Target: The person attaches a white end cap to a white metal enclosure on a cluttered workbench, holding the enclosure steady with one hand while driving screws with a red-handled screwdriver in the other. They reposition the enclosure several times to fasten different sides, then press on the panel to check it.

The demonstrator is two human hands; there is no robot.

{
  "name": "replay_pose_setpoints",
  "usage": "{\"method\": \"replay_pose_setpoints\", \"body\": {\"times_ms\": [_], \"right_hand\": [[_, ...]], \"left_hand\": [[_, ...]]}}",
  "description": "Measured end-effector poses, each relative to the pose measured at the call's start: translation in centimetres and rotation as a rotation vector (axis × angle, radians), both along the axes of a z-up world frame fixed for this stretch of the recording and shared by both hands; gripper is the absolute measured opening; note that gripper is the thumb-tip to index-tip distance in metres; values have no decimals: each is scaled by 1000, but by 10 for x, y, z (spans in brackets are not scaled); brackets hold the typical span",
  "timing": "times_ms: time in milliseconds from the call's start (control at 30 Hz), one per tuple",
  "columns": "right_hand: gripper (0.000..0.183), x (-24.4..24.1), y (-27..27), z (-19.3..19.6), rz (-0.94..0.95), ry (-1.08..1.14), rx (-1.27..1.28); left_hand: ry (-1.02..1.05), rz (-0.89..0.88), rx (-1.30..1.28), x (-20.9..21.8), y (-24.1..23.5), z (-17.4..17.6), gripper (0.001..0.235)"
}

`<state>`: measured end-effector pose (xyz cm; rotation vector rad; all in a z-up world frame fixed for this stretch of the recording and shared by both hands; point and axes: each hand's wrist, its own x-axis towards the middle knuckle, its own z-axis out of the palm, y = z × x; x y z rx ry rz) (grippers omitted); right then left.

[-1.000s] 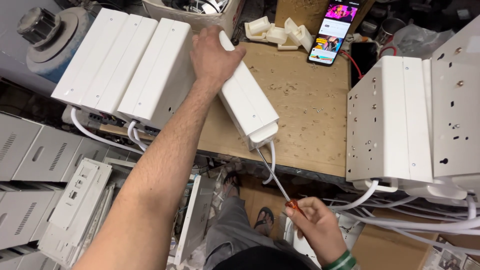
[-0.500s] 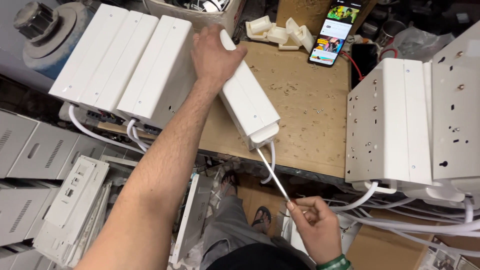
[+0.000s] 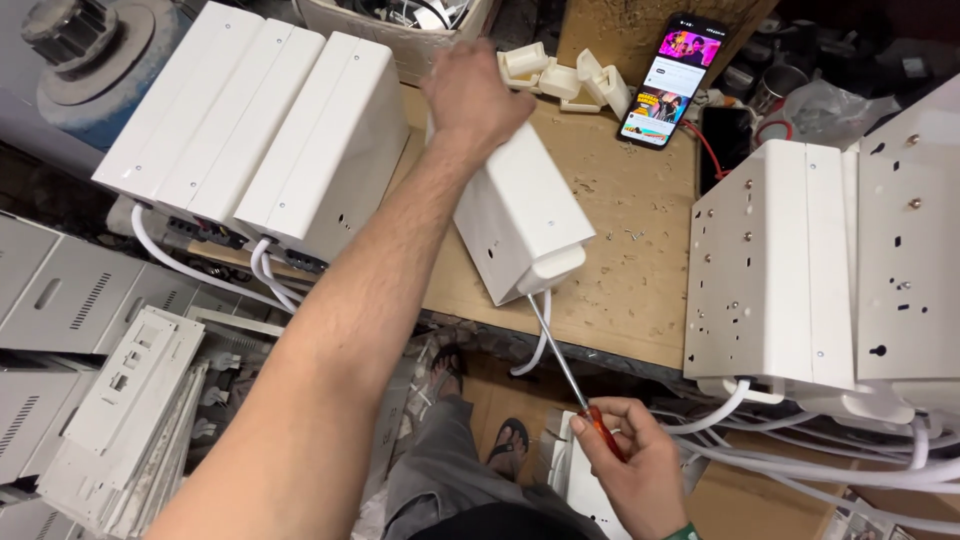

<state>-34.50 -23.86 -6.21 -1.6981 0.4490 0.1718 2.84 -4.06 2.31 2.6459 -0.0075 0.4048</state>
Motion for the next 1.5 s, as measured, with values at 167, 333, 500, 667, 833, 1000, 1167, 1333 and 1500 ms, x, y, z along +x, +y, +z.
{"method": "replay_pose_setpoints", "body": {"times_ms": [167,333,500,667,833,1000,1167,1333,1500], "right_hand": [[23,1,2,5,-22,70,-41],[21,-6,18,-11,-116,155,57],[24,1,20,-24,-139,177,322],[30,5,16,-37,-190,306,555],[24,5,22,-52,-162,220,416],[19,2,34,-83,-113,-62,258],[29,10,45,-97,-29,-189,47],[28,7,25,-25,-16,188,485],[58,-17,15,-49,59,355,1017]], "left_hand": [[230,-104,351,38,-61,-6,61],[369,-227,654,51,-110,-29,57],[413,-261,715,55,-113,-58,58],[35,-356,147,9,-61,-65,52],[-7,-267,-484,-165,-12,-68,26],[214,-166,-752,-264,-13,-70,20],[384,-147,-749,-263,-20,-117,33],[596,-158,-1139,-250,-23,-135,22],[651,-295,-1332,-240,-26,-138,28]]}}
